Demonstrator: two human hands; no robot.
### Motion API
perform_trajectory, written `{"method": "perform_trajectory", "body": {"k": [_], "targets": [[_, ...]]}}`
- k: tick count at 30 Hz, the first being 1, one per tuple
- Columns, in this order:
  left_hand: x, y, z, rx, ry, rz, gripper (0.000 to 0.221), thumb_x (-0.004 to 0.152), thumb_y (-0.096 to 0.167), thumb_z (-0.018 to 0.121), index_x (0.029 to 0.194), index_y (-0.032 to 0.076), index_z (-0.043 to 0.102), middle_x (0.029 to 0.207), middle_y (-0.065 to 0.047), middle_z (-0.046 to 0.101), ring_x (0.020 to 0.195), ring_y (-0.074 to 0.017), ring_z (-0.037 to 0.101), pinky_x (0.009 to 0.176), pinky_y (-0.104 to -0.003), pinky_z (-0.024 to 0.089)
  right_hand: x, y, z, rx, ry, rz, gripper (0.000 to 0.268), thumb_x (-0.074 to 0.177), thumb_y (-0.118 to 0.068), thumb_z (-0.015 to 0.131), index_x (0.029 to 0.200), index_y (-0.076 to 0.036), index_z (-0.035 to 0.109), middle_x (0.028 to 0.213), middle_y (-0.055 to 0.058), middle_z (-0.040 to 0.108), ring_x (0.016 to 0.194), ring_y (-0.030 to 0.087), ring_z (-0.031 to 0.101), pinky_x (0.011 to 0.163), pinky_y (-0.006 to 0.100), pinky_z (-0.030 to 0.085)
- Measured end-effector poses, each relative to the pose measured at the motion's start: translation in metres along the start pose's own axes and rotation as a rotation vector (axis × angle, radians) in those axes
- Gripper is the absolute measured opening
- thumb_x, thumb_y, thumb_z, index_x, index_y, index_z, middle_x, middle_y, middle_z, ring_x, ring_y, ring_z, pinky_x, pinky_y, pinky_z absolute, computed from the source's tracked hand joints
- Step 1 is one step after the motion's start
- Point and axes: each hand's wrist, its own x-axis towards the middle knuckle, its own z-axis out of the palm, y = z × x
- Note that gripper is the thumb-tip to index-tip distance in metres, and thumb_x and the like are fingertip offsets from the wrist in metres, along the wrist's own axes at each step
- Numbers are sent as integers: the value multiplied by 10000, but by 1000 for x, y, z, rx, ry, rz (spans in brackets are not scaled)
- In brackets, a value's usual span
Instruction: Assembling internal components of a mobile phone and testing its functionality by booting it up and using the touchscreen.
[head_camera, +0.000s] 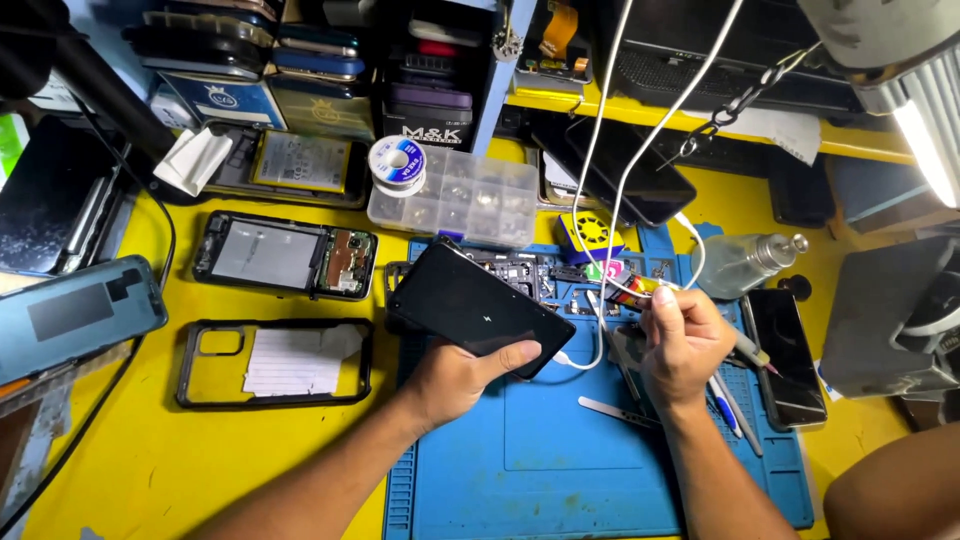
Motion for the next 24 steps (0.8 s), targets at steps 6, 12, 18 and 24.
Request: {"method": "perform_trajectory", "body": {"k": [6,12,18,24], "targets": [[0,-10,-1,-8,-20,-23,206,887,150,815,897,-54,793,778,-190,798,712,-211,755,705,-364,643,1,0,-4,10,18,-16,294,1022,-25,661,740,48,621,407,64,388,375,83,322,466,232,337],[0,-1,-1,-23,-24,-3,206,884,144,814,901,-61,798,790,-194,804,701,-200,747,692,-365,644,3,1,-4,19,36,-41,290,1017,-15,653,737,51,619,401,62,391,367,78,327,453,226,333],[0,3,1,6,-19,-14,221,888,162,812,901,-58,802,783,-187,809,714,-192,741,713,-371,642,4,-1,-3,7,27,-28,287,1017,-18,654,737,47,634,412,72,413,370,75,335,451,224,335],[0,-5,0,21,-18,-22,218,883,172,821,891,-45,802,776,-185,807,706,-192,744,705,-362,641,4,1,-5,-4,29,-32,288,1018,-21,654,739,48,638,415,69,415,382,73,330,456,222,333]]}}
